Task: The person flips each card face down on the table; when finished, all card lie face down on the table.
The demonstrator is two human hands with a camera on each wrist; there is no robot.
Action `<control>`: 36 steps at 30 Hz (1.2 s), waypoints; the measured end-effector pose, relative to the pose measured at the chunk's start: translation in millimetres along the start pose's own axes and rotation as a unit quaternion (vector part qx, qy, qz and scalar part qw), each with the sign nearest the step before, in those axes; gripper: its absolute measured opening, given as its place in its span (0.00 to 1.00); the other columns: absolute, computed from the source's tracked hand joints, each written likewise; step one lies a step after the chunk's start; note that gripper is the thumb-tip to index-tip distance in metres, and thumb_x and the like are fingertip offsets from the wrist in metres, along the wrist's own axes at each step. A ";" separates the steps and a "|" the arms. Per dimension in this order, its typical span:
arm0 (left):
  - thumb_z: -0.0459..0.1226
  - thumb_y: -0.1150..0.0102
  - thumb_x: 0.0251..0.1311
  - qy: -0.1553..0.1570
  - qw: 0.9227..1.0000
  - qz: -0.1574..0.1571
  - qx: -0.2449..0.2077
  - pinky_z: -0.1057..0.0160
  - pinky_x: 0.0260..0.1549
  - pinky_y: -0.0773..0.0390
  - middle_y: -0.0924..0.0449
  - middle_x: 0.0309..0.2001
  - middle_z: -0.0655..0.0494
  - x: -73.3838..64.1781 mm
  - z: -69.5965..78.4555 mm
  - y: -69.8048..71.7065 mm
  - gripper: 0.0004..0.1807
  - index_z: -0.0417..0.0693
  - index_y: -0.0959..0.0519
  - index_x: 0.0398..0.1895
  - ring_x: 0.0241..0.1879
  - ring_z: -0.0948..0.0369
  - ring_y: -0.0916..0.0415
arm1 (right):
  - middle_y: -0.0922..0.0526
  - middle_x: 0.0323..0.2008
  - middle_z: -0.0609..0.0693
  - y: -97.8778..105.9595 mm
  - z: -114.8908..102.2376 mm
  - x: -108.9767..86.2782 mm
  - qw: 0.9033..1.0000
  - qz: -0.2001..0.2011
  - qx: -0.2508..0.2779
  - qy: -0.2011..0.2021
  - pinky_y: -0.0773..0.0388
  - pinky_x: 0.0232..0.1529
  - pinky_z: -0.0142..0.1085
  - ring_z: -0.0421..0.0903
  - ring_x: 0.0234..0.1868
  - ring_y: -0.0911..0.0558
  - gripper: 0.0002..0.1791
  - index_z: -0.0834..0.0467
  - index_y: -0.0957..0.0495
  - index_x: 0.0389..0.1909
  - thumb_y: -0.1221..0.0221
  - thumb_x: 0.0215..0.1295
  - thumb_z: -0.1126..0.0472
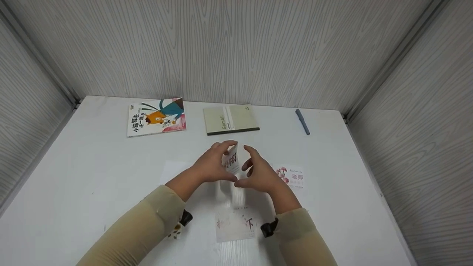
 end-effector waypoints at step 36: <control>0.26 0.16 0.45 -0.044 0.945 -0.070 -0.315 0.59 0.50 0.19 0.17 0.55 0.49 -5.6 -16.0 5.4 0.58 0.56 0.43 0.77 0.52 0.53 0.18 | 0.22 0.51 0.58 -10.1 24.9 -5.0 0.998 0.001 -0.060 -0.036 0.24 0.49 0.48 0.55 0.51 0.23 0.53 0.59 0.34 0.76 0.18 0.50 0.55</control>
Point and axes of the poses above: each hand's wrist, its own x-axis towards the middle knuckle, its own y-axis out of the back of the hand, z = x × y, the point moved 2 cm from there along x, towards the middle knuckle
